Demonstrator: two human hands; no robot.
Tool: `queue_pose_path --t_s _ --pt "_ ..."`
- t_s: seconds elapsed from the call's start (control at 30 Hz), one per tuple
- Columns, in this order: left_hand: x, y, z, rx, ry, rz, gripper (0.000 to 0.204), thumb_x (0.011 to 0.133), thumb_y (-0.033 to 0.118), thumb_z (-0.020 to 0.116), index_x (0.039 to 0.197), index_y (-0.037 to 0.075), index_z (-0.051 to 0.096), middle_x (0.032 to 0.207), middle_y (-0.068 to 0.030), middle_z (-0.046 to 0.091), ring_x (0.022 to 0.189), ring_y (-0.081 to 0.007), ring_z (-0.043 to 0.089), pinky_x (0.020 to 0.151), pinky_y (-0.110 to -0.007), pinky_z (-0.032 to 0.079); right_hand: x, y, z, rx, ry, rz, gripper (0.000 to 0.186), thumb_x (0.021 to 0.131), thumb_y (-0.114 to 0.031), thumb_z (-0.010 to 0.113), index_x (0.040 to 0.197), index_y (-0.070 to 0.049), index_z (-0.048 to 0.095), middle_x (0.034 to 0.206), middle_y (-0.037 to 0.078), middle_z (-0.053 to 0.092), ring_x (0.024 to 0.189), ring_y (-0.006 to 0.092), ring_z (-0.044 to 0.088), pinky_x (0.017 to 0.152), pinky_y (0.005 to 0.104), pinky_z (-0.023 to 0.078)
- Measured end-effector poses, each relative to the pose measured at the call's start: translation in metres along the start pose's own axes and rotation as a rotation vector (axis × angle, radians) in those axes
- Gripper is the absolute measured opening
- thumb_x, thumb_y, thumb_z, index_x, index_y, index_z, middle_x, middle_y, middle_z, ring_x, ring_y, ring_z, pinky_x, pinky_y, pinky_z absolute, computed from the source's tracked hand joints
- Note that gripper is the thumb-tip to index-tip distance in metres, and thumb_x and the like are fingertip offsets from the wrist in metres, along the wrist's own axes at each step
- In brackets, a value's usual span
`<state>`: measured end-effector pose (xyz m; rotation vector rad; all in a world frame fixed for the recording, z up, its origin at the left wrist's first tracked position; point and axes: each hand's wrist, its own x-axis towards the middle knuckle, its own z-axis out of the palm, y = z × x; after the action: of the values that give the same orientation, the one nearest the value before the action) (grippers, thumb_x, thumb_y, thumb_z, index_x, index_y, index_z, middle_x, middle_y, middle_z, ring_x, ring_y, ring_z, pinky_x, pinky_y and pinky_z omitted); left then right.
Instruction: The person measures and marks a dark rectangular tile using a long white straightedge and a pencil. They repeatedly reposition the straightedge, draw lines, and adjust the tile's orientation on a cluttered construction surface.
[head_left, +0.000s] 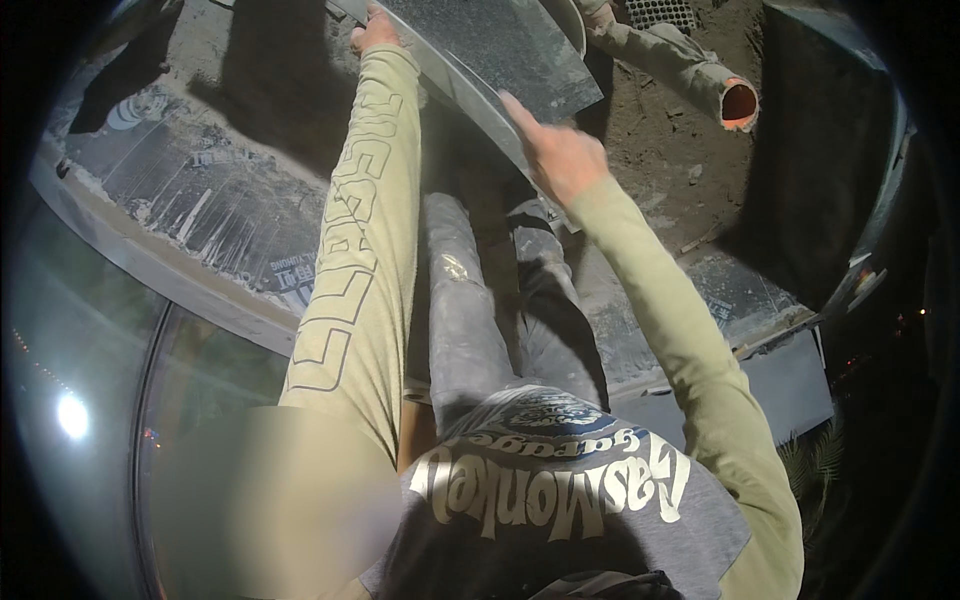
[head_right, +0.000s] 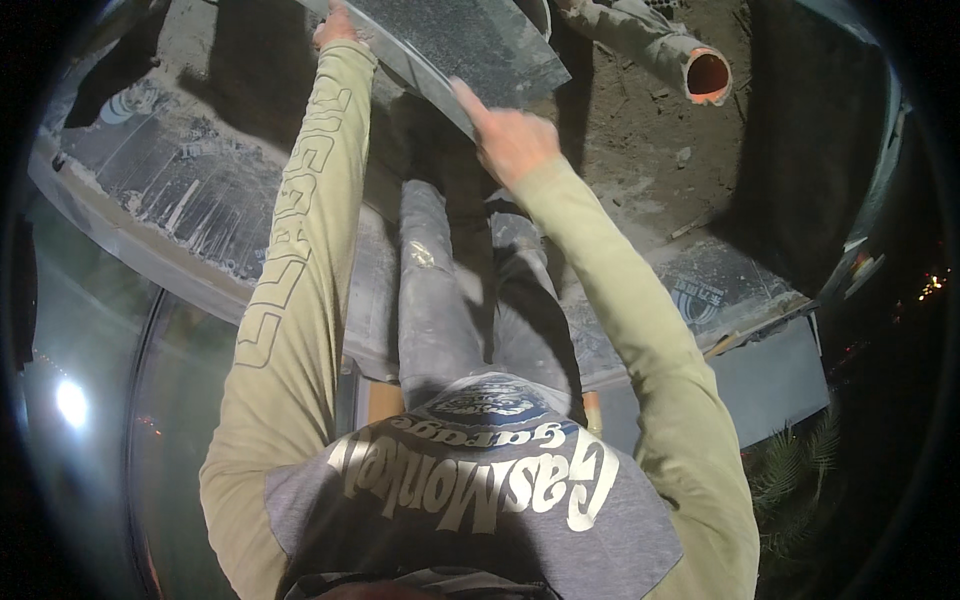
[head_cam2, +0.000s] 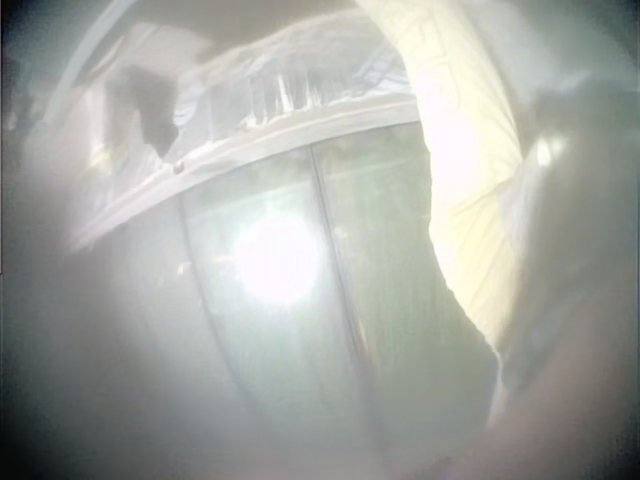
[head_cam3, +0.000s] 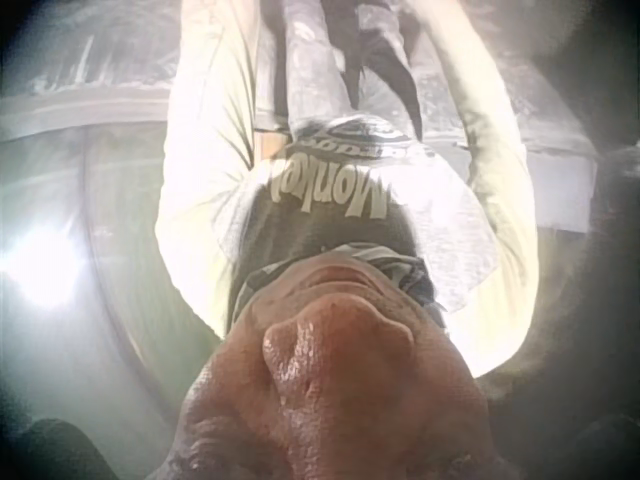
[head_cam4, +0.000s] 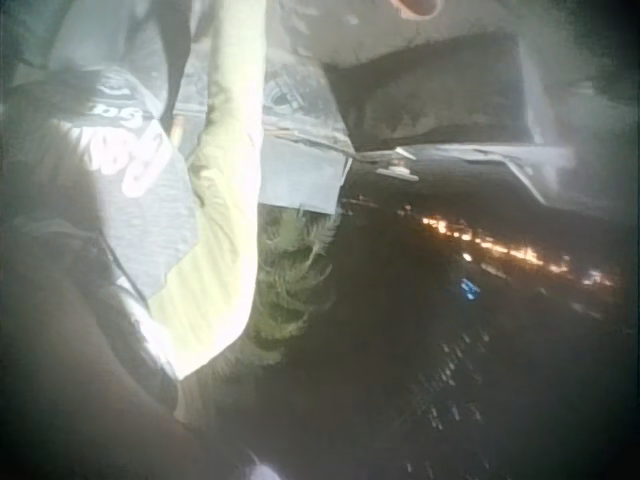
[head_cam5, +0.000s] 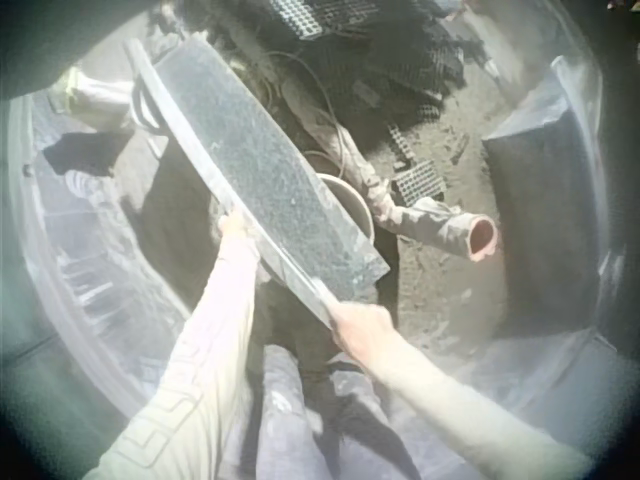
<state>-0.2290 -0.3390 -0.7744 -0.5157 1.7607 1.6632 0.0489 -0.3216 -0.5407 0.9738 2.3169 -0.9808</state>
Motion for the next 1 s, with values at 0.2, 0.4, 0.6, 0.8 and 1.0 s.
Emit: queue_pose_path --t_s 0.2,0.4,0.6,0.8,1.0 --pt "0.035 -0.005 -0.032 0.051 -0.108 -0.018 0.026 0.097 0.026 0.062 0.112 0.005 0.061 0.092 -0.0058 0.064 0.072 -0.0201 0.062 0.055 -0.035 0.052 0.015 0.005 0.019 -0.076 -0.028 0.001 0.074 0.089 -0.009 0.052 0.152 -0.038 0.028 0.081 0.015 0.068 0.074 0.0385 0.067 0.066 0.0502 0.053" --pt "0.045 0.014 -0.022 0.308 0.014 -0.014 0.046 0.093 0.031 0.062 0.118 -0.008 0.058 0.11 -0.0195 0.065 0.081 -0.0325 0.069 0.062 -0.047 0.059 -0.238 0.147 0.089 -0.217 -0.514 0.282 0.066 0.093 -0.012 0.043 0.154 -0.036 0.029 0.094 0.022 0.069 0.088 0.0404 0.068 0.085 0.0501 0.053" --pt "-0.077 0.032 0.007 0.588 0.09 -0.073 0.084 0.082 0.049 0.075 0.135 -0.009 0.044 0.13 -0.0221 0.056 0.107 -0.0356 0.063 0.086 -0.049 0.056 -0.386 0.116 0.099 0.191 -0.326 0.867 0.049 0.097 -0.025 0.051 0.145 -0.018 0.043 0.094 0.027 0.067 0.09 0.0462 0.064 0.079 0.0543 0.049" --pt "-0.117 -0.045 -0.018 1.422 -0.074 0.14 0.112 0.064 0.046 0.091 0.141 -0.012 0.035 0.145 -0.0275 0.044 0.128 -0.0342 0.052 0.088 -0.045 0.058 -0.428 0.047 0.22 0.6 -0.099 1.021 0.035 0.097 -0.038 0.054 0.105 -0.004 0.059 0.094 0.029 0.066 0.092 0.0511 0.06 0.079 0.0562 0.047" --pt "-0.095 -0.051 -0.057 1.03 -0.035 -0.071 0.049 0.071 0.017 0.086 0.103 -0.011 0.063 0.086 -0.0218 0.067 0.067 -0.0315 0.067 0.06 -0.044 0.059 -0.423 0.004 0.223 0.916 0.247 0.995 0.034 0.096 -0.036 0.059 0.093 -0.002 0.054 0.087 0.031 0.063 0.087 0.0532 0.058 0.073 0.0566 0.046"
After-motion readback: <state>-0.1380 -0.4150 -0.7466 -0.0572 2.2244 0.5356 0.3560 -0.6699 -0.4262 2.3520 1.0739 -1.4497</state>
